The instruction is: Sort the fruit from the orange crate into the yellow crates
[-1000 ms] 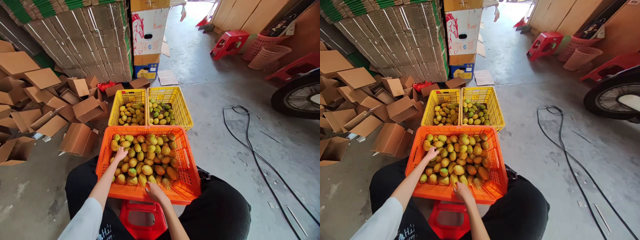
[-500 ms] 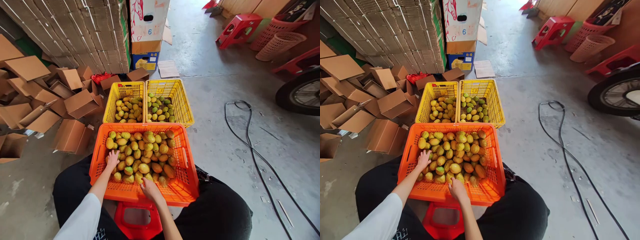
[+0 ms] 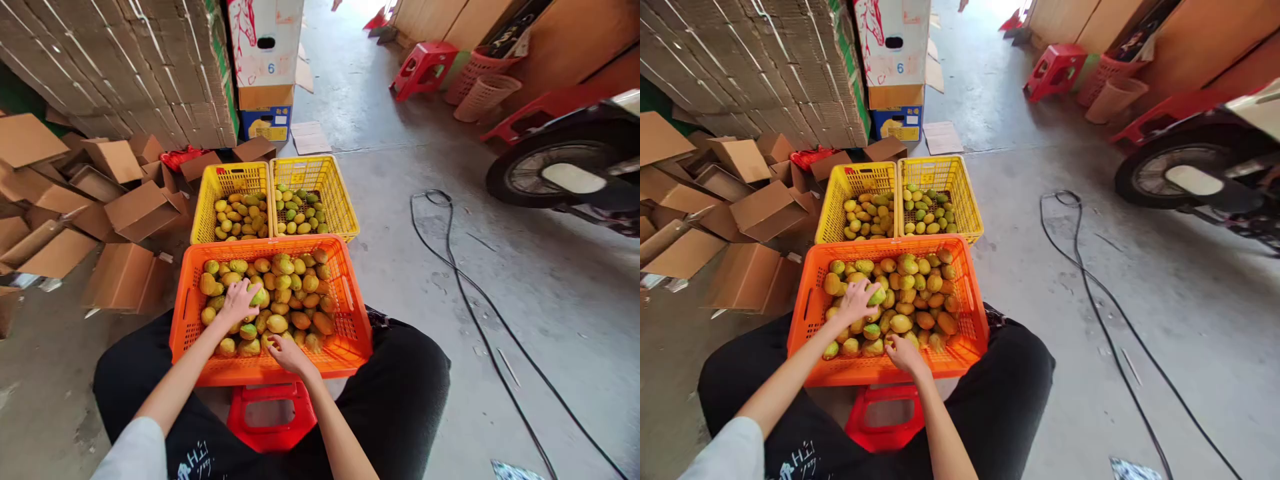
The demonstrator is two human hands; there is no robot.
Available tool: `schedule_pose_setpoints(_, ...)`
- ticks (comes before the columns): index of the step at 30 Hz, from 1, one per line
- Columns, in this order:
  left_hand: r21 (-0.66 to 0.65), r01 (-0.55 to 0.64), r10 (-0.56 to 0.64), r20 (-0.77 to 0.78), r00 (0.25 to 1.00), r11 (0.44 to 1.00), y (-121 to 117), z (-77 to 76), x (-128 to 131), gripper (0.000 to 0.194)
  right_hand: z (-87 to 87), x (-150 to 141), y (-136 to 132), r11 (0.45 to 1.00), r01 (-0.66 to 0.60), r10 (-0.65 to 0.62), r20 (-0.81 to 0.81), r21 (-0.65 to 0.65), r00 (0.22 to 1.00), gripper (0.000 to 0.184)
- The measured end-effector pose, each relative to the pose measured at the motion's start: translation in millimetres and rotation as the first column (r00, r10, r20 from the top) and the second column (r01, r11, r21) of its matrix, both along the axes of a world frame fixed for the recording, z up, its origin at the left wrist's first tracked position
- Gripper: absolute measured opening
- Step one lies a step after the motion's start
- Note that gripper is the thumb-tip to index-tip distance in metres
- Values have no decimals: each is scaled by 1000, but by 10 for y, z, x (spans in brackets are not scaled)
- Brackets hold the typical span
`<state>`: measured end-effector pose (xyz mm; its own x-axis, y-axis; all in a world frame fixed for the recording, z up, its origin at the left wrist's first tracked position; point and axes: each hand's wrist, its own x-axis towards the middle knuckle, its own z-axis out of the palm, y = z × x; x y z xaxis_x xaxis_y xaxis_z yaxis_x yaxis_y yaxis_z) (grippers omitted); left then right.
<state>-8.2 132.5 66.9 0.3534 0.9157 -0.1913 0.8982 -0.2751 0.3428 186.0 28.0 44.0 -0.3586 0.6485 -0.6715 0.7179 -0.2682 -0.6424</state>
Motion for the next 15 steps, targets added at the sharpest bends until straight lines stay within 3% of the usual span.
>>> schedule_pose_setpoints(1, 81, 36, -37, 11, 999, 996, 82, 206, -3, 48, -6, 7, 0, 1000, 9, -9, 7, 9, 1000, 43)
schedule_pose_setpoints(3, 235, -19, 3, 67, 998, 972, 206, 624, -91, 46, -25, 23, -2, 1000, -1, -1, 77, 25, 997, 44)
schedule_pose_setpoints(5, 315, -185, 107, 248, 963, 931, 257, 983, -252, 49, -48, 34, -3, 999, -27, 23, 143, 28, 989, 44)
schedule_pose_setpoints(6, 288, -304, 176, 395, 902, 908, 255, 1119, -341, 51, -57, 36, -3, 999, -39, 34, 159, 23, 987, 44)
schedule_pose_setpoints(7, 203, -427, 253, 562, 787, 881, 238, 1219, -429, 52, -64, 36, -2, 999, -47, 43, 164, 19, 986, 44)
schedule_pose_setpoints(8, 51, -544, 346, 722, 600, 837, 212, 1283, -510, 51, -67, 33, -1, 998, -52, 49, 162, 17, 986, 45)
schedule_pose_setpoints(9, -168, -609, 455, 817, 354, 775, 182, 1313, -584, 44, -65, 28, -3, 998, -59, 56, 159, 17, 986, 45)
schedule_pose_setpoints(11, -634, -509, 664, 732, -152, 582, 128, 1302, -702, 36, -45, 21, -17, 996, -84, 78, 175, 22, 981, 44)
schedule_pose_setpoints(12, -793, -394, 724, 597, -345, 466, 111, 1278, -746, 37, -26, 22, -29, 994, -103, 95, 194, 27, 976, 43)
schedule_pose_setpoints(13, -886, -286, 744, 463, -482, 366, 101, 1253, -778, 40, -4, 26, -43, 992, -121, 111, 218, 31, 970, 42)
schedule_pose_setpoints(14, -933, -214, 738, 361, -571, 290, 98, 1234, -798, 43, 21, 37, -54, 990, -136, 124, 244, 34, 962, 41)
schedule_pose_setpoints(15, -953, -170, 727, 301, -617, 250, 100, 1223, -806, 44, 46, 52, -59, 989, -146, 131, 267, 36, 955, 41)
